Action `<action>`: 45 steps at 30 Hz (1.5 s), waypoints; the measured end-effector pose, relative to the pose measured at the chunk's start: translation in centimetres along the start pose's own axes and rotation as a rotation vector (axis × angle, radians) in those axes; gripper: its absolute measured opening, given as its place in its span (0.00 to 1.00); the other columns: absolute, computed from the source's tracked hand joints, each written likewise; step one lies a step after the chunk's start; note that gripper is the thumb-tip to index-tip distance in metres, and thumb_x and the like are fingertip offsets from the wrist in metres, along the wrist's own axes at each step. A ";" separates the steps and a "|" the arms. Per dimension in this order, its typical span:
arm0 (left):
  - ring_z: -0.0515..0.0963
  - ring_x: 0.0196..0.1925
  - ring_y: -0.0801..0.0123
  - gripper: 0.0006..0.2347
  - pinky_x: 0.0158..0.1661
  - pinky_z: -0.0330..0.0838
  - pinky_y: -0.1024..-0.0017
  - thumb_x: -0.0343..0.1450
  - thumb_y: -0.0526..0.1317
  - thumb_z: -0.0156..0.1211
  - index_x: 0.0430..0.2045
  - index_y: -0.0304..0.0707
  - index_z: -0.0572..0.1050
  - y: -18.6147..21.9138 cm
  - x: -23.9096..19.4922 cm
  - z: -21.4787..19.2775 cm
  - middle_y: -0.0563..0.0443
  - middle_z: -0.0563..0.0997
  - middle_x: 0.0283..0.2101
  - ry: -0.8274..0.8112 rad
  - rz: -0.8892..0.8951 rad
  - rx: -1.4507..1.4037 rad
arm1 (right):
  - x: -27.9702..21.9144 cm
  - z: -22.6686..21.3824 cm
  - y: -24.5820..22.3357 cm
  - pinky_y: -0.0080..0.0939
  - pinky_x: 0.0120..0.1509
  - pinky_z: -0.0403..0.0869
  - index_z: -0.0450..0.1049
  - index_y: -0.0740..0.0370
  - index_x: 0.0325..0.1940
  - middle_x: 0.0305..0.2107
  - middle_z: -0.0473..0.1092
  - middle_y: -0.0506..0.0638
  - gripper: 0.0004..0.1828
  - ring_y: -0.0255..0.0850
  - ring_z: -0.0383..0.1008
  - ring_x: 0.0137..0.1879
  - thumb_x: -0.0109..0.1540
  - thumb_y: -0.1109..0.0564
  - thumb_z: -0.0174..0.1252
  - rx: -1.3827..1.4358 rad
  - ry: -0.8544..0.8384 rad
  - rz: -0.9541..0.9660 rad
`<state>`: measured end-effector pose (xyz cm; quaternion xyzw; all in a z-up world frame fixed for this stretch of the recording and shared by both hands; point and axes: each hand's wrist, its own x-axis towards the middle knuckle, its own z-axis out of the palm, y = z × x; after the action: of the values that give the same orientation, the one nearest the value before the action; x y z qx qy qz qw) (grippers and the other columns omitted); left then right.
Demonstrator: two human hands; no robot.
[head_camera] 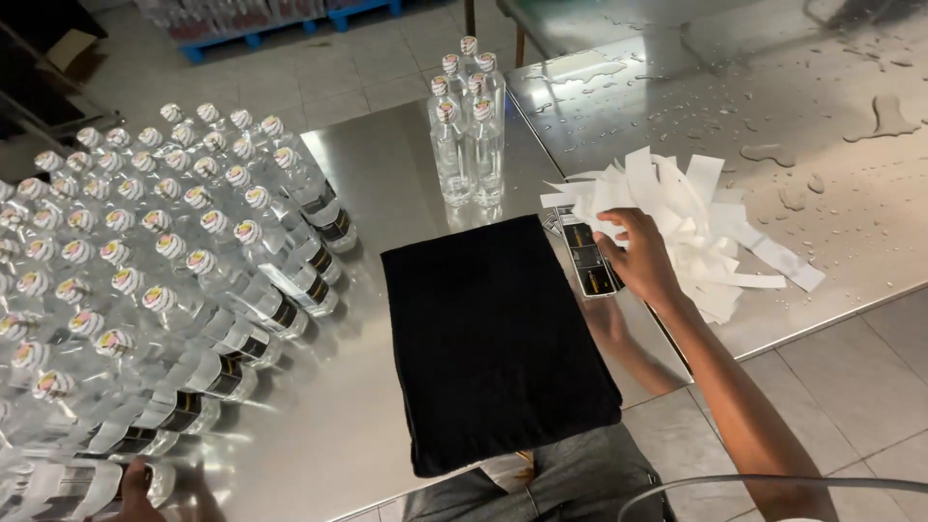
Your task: The person repeatedly picks up clear plastic bottles and applies black labels to them. They peel the backing from the labels, wrap them around the bottles, and smooth them down before placing the finished bottles on a nearby table.
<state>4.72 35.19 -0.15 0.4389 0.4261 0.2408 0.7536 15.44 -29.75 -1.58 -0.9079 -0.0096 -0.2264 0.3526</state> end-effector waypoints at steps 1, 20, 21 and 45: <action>0.89 0.48 0.95 0.09 0.47 0.88 0.97 0.77 0.51 0.63 0.45 0.55 0.79 -1.3 1.4 -1.7 0.67 0.89 0.44 0.007 -0.002 0.001 | 1.4 0.9 0.6 0.48 0.62 0.79 0.76 0.62 0.63 0.57 0.73 0.57 0.17 0.49 0.73 0.65 0.71 0.56 0.61 0.001 -0.007 -0.001; 0.81 0.49 0.47 0.36 0.42 0.87 0.54 0.70 0.20 0.67 0.76 0.30 0.58 -11.7 -10.7 -1.9 0.28 0.60 0.68 -0.247 0.802 0.491 | 15.5 14.9 -3.3 0.50 0.55 0.65 0.57 0.64 0.64 0.51 0.60 0.56 0.44 0.50 0.60 0.55 0.63 0.33 0.71 0.082 -0.058 -0.028; 0.82 0.49 0.52 0.34 0.41 0.90 0.59 0.70 0.24 0.66 0.75 0.31 0.59 -13.1 -12.2 -1.0 0.32 0.62 0.68 -0.342 0.829 0.462 | 14.8 13.8 -3.7 0.37 0.34 0.63 0.62 0.55 0.48 0.30 0.58 0.43 0.34 0.34 0.56 0.32 0.64 0.30 0.71 0.087 0.006 -0.145; 0.77 0.62 0.61 0.12 0.62 0.73 0.53 0.76 0.37 0.64 0.54 0.50 0.81 -17.7 -24.7 4.1 0.49 0.67 0.70 -0.946 0.649 0.671 | -8.5 4.4 -10.4 0.38 0.34 0.81 0.74 0.62 0.70 0.41 0.81 0.54 0.29 0.42 0.82 0.37 0.74 0.40 0.49 -0.139 -0.315 0.149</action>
<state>-4.83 6.34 -3.82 0.8142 -0.0525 0.0913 0.5710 7.74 -17.84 -1.36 -0.9525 0.0184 -0.0550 0.2991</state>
